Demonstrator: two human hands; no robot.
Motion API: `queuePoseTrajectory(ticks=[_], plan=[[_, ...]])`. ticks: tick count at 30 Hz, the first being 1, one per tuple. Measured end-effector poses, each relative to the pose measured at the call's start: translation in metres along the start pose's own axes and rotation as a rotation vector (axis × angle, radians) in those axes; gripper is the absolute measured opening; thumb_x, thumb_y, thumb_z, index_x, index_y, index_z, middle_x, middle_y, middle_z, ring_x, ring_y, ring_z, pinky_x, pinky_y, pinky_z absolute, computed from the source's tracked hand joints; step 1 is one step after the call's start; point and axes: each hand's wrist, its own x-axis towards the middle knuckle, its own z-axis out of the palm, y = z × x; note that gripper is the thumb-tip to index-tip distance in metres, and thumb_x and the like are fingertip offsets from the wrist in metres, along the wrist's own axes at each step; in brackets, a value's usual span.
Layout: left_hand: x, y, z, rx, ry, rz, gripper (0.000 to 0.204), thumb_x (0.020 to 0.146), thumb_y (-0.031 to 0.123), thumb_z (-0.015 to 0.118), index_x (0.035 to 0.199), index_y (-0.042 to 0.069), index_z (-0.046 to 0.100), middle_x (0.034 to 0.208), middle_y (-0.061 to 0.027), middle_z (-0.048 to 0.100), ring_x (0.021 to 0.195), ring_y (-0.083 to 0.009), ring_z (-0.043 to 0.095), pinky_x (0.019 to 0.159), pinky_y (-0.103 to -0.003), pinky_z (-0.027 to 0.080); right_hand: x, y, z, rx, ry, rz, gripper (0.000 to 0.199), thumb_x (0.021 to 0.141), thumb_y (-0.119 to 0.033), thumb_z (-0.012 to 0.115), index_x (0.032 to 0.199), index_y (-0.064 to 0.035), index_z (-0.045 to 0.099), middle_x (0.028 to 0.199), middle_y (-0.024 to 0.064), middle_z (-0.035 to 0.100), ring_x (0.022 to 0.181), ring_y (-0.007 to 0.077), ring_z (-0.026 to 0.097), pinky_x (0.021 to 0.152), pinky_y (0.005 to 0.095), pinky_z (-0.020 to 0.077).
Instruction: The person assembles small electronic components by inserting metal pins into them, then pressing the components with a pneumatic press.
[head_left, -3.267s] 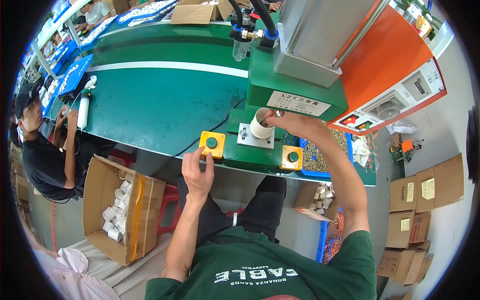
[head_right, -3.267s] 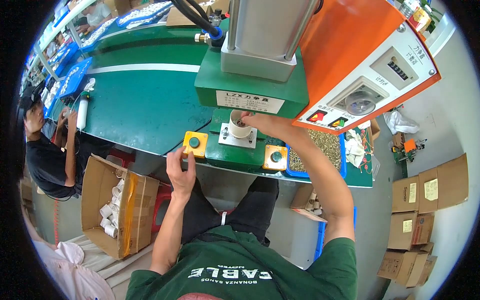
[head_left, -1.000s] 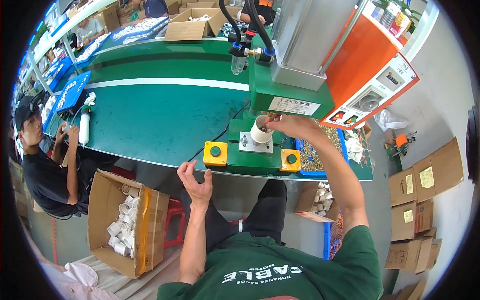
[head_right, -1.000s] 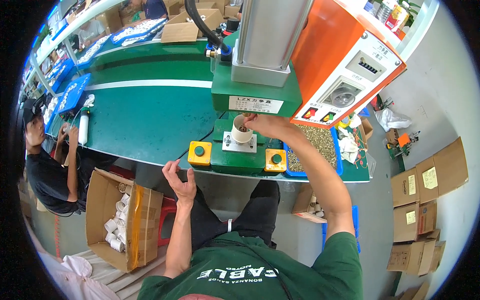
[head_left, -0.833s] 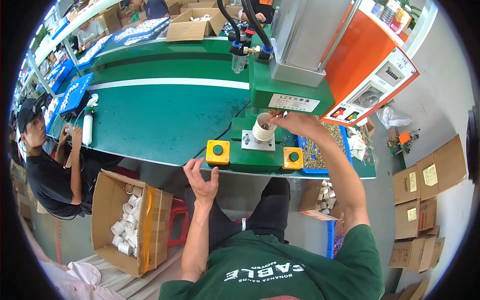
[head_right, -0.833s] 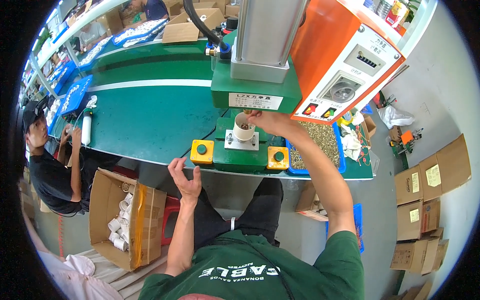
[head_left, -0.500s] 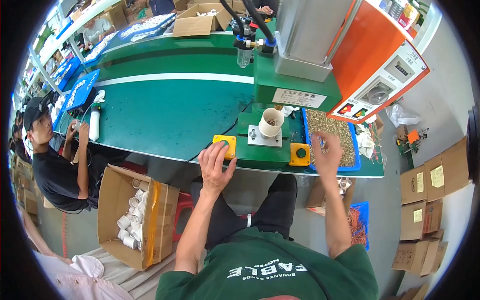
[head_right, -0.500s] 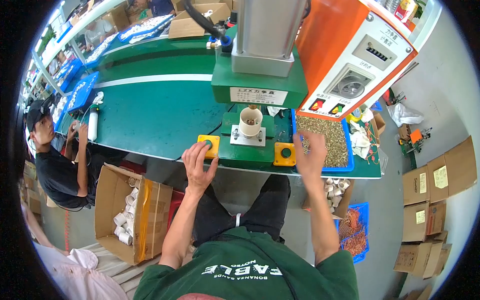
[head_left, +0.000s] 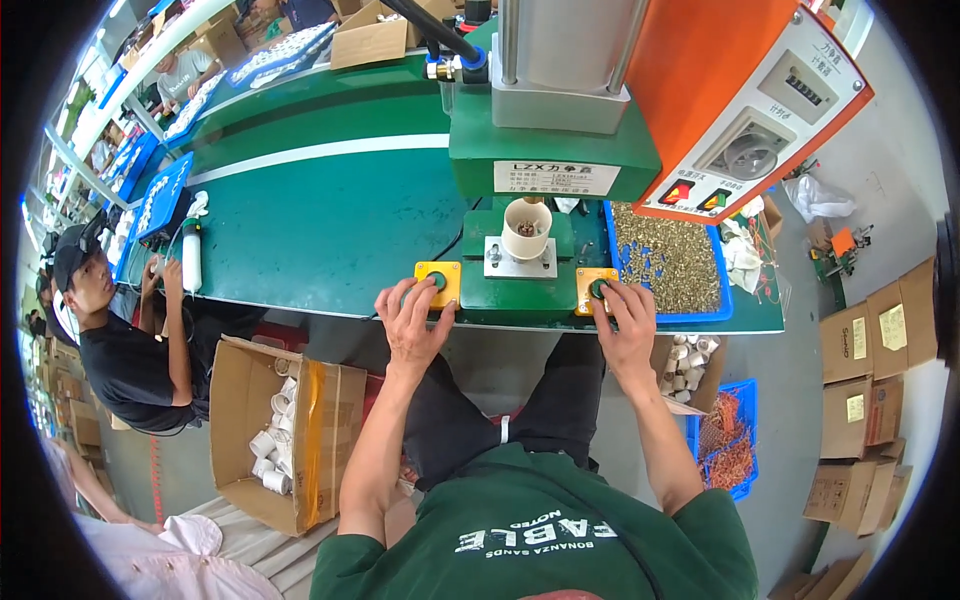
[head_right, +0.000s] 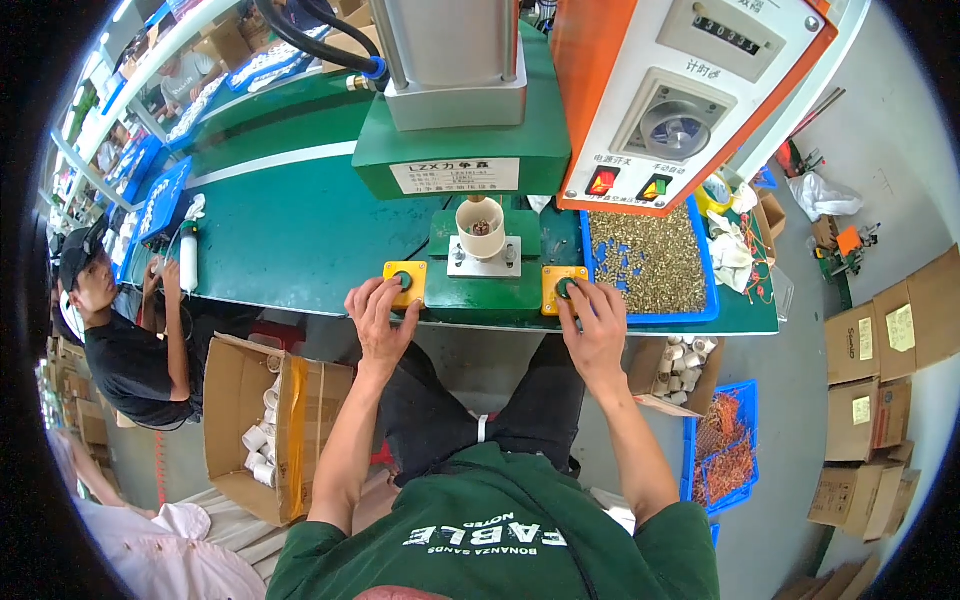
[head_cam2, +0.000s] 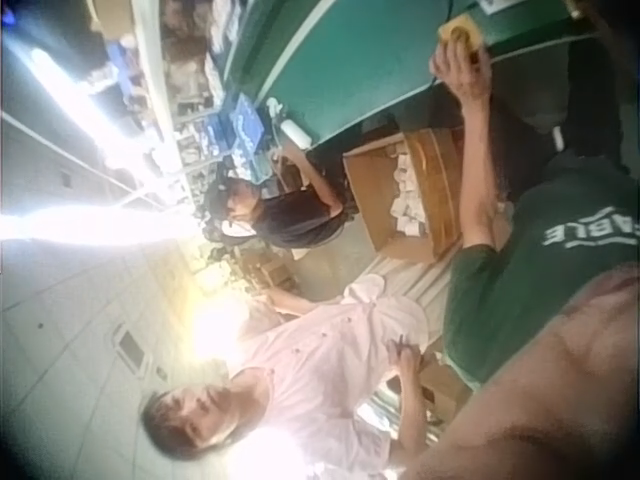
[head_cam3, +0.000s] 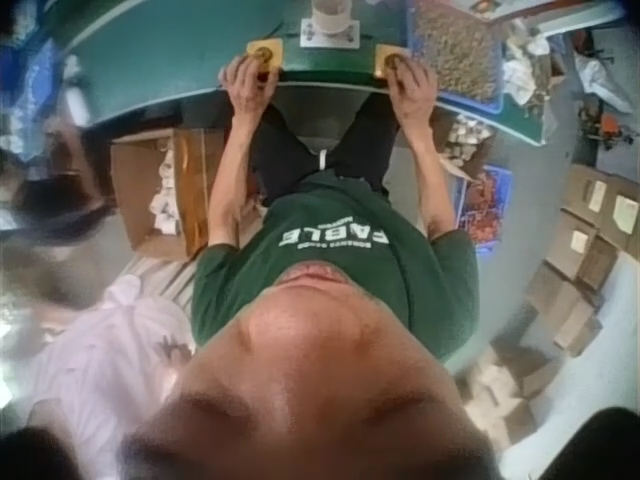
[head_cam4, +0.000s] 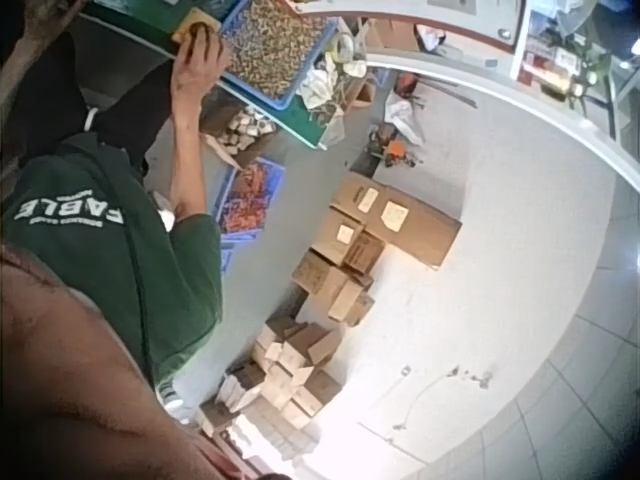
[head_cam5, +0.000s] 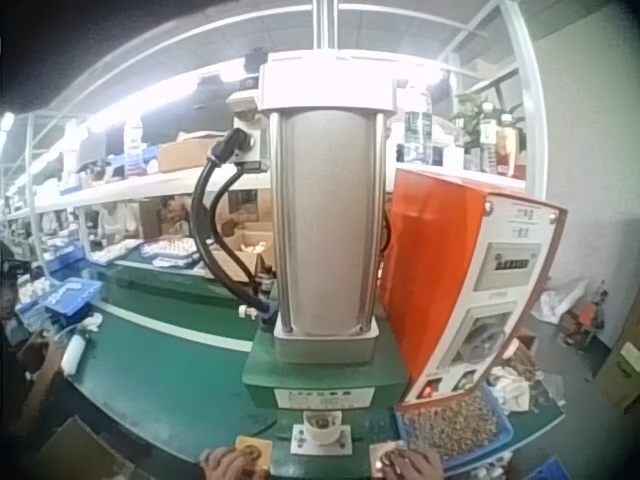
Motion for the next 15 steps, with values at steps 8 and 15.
queuePoseTrajectory(ticks=[8, 15], plan=[[-0.001, -0.010, -0.002, 0.015, -0.061, 0.082, 0.029, 0.070, 0.019, 0.075, 0.088, 0.008, 0.055, 0.103, -0.0033, 0.065, 0.091, -0.0242, 0.053, 0.086, -0.040, 0.032, 0.002, 0.003, 0.004, 0.001, -0.003, -0.046, 0.026, 0.069, -0.012, 0.075, 0.092, -0.0024, 0.066, 0.097, 0.0097, 0.063, 0.093, 0.0284, 0.056, 0.079, 0.0388, 0.0458], [0.013, 0.001, -0.015, -0.030, -0.068, 0.009, 0.032, 0.070, 0.020, 0.075, 0.093, 0.007, 0.056, 0.097, -0.0037, 0.065, 0.091, -0.0256, 0.053, 0.084, -0.041, 0.033, 0.002, 0.031, -0.005, 0.094, 0.124, 0.076, 0.023, 0.073, -0.004, 0.070, 0.095, -0.0010, 0.065, 0.093, 0.0117, 0.063, 0.090, 0.0306, 0.056, 0.081, 0.0401, 0.0451]])
